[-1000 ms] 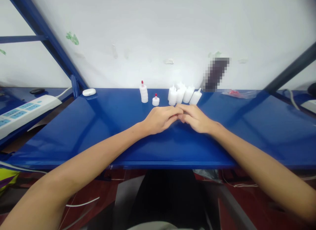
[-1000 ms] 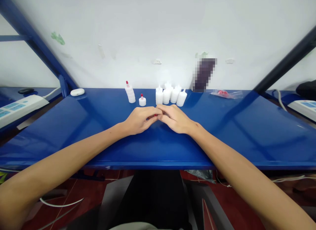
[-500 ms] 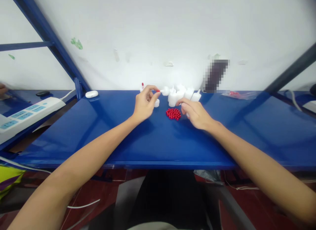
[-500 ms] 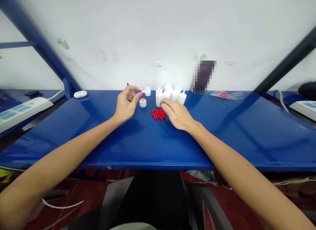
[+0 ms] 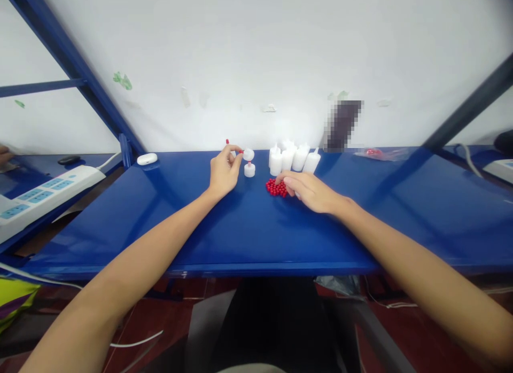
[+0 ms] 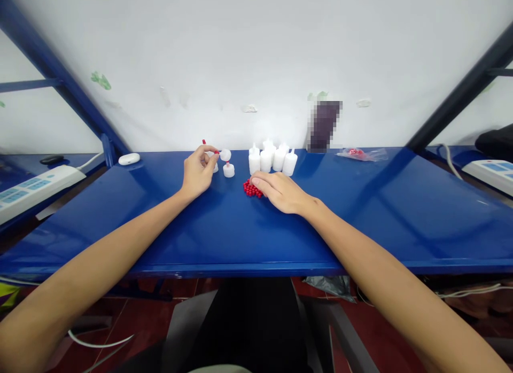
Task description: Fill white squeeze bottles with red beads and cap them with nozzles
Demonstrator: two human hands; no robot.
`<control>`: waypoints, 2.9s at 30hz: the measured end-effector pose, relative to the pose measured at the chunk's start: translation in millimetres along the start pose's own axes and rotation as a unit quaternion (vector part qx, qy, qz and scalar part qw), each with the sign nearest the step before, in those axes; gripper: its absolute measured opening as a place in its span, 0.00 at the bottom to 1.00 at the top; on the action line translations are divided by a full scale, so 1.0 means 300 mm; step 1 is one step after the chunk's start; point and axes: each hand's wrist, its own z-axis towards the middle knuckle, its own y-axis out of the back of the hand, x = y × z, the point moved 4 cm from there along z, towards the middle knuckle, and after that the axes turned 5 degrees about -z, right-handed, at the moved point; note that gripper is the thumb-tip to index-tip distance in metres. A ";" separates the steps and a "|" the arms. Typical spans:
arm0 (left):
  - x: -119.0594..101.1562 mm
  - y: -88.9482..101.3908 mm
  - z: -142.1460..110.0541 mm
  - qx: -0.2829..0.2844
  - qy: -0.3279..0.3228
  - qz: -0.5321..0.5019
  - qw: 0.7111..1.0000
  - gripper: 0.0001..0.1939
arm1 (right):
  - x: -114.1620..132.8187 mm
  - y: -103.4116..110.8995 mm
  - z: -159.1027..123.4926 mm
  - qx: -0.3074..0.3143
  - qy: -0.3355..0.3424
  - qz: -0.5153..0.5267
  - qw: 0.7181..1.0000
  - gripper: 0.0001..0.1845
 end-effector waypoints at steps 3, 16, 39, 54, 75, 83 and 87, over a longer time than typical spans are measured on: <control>0.008 -0.001 0.001 0.007 0.003 0.002 1.000 0.07 | -0.001 0.001 -0.002 -0.005 0.002 0.002 1.000 0.31; 0.023 -0.015 0.009 0.034 -0.006 0.008 0.999 0.08 | 0.008 -0.008 0.003 0.001 0.010 0.003 1.000 0.30; -0.018 -0.025 0.005 0.009 -0.032 -0.016 0.999 0.07 | 0.002 -0.012 0.008 -0.011 -0.004 0.068 0.998 0.23; -0.323 -0.096 -0.184 0.064 -0.384 -0.038 0.920 0.07 | 0.081 -0.100 0.017 0.137 -0.082 0.503 0.849 0.18; -0.313 -0.107 -0.202 0.047 -0.402 -0.023 0.914 0.11 | 0.092 -0.105 0.019 0.148 -0.056 0.559 0.814 0.12; -0.310 -0.126 -0.203 0.156 -0.372 -0.006 0.915 0.13 | 0.054 -0.081 0.022 0.053 -0.012 0.419 0.906 0.05; -0.301 -0.131 -0.207 0.175 -0.368 -0.019 0.913 0.16 | 0.039 -0.062 0.016 0.008 0.004 0.324 0.946 0.08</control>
